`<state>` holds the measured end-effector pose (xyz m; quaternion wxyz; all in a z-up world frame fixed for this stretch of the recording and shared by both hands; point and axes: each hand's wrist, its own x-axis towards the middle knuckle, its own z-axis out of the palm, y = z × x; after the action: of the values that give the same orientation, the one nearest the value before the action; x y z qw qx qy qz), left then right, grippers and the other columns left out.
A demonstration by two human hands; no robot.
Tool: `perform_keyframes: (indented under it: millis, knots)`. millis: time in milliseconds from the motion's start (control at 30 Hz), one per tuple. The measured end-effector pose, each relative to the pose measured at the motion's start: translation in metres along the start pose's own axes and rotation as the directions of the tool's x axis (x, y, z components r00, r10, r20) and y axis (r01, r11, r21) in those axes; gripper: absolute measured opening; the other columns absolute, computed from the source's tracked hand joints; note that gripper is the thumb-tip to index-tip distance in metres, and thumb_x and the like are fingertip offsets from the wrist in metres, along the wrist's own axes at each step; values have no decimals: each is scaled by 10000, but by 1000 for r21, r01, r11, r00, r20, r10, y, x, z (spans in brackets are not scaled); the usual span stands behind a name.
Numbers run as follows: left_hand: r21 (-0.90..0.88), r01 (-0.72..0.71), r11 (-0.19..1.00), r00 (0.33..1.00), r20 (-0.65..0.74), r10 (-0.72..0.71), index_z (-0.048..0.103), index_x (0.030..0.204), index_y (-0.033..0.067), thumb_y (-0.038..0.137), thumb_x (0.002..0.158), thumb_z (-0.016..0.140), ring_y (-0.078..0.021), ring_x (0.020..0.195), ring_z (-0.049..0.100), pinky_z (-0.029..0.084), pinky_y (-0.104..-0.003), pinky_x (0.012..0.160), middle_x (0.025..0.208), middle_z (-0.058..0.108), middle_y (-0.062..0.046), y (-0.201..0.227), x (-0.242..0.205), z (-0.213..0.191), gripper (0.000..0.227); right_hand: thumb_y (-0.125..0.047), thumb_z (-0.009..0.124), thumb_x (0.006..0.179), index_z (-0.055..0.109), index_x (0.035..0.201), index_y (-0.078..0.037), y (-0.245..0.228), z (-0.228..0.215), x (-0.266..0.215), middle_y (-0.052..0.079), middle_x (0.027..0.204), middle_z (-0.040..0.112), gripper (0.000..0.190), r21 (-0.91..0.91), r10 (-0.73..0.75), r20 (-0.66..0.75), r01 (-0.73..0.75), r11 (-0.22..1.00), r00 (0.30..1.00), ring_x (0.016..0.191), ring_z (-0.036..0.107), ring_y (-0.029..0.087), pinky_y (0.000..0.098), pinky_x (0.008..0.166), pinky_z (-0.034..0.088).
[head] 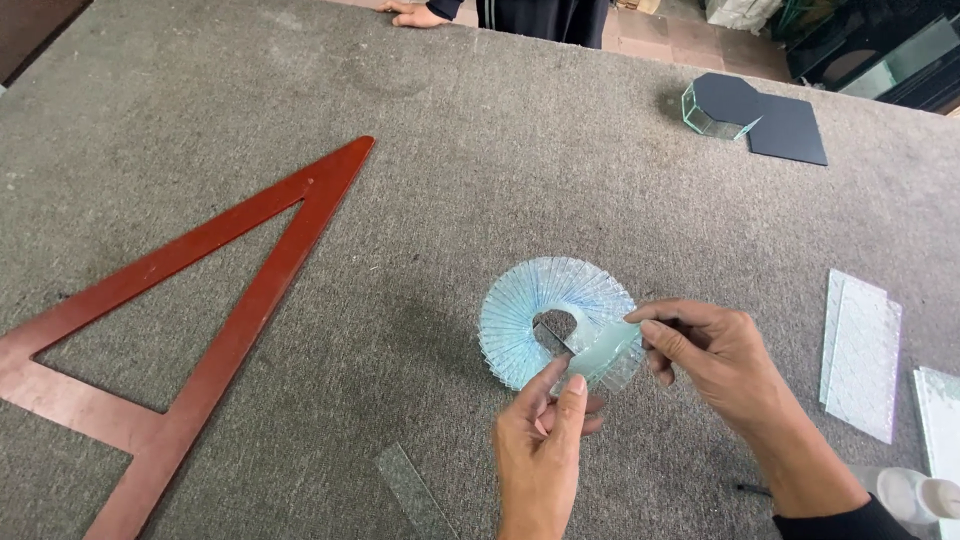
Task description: Assembling a spiral-shaped glass sculpture by manually attaching small glass shards together on a workbench.
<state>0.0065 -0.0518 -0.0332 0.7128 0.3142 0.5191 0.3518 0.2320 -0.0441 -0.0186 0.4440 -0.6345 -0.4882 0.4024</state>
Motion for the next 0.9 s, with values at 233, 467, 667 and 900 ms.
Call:
perform_keyframes:
  millis: [233, 467, 667, 900]
  knots:
    - [31, -57, 998, 998, -17, 57, 669, 1594, 217, 582, 1046, 366, -155, 931, 901, 784, -268, 742, 1382, 862, -126, -14, 1, -10, 725, -47, 721, 1027, 866, 1211, 52, -2, -2, -2, 170, 766, 790, 254, -69, -34, -3, 34, 997, 999, 656, 720, 219, 320, 565, 625]
    - [79, 40, 996, 996, -87, -33, 688, 1551, 245, 584, 1022, 366, -89, 916, 824, 704, -220, 690, 1168, 887, 8, -65, -8, -47, 705, -34, 721, 1032, 837, 1189, 96, 2, -7, -2, 193, 748, 708, 234, -48, -55, -26, 54, 997, 998, 638, 643, 246, 330, 582, 551]
    - [246, 167, 955, 983, -121, -141, 684, 1529, 345, 597, 1010, 469, -52, 925, 891, 757, -198, 688, 1212, 940, 77, -160, -15, -84, 616, -13, 704, 1054, 812, 1213, 126, -1, -13, -3, 221, 827, 703, 237, -53, -37, -59, 34, 998, 998, 702, 634, 254, 348, 581, 530]
    - [330, 56, 942, 998, -47, -43, 698, 1479, 304, 523, 1058, 610, -128, 1024, 918, 797, -250, 800, 1265, 906, 53, -172, -17, -72, 483, 16, 634, 1132, 734, 1298, 187, 4, -22, 0, 289, 856, 630, 259, -49, 2, -98, -7, 999, 995, 734, 581, 337, 439, 633, 449]
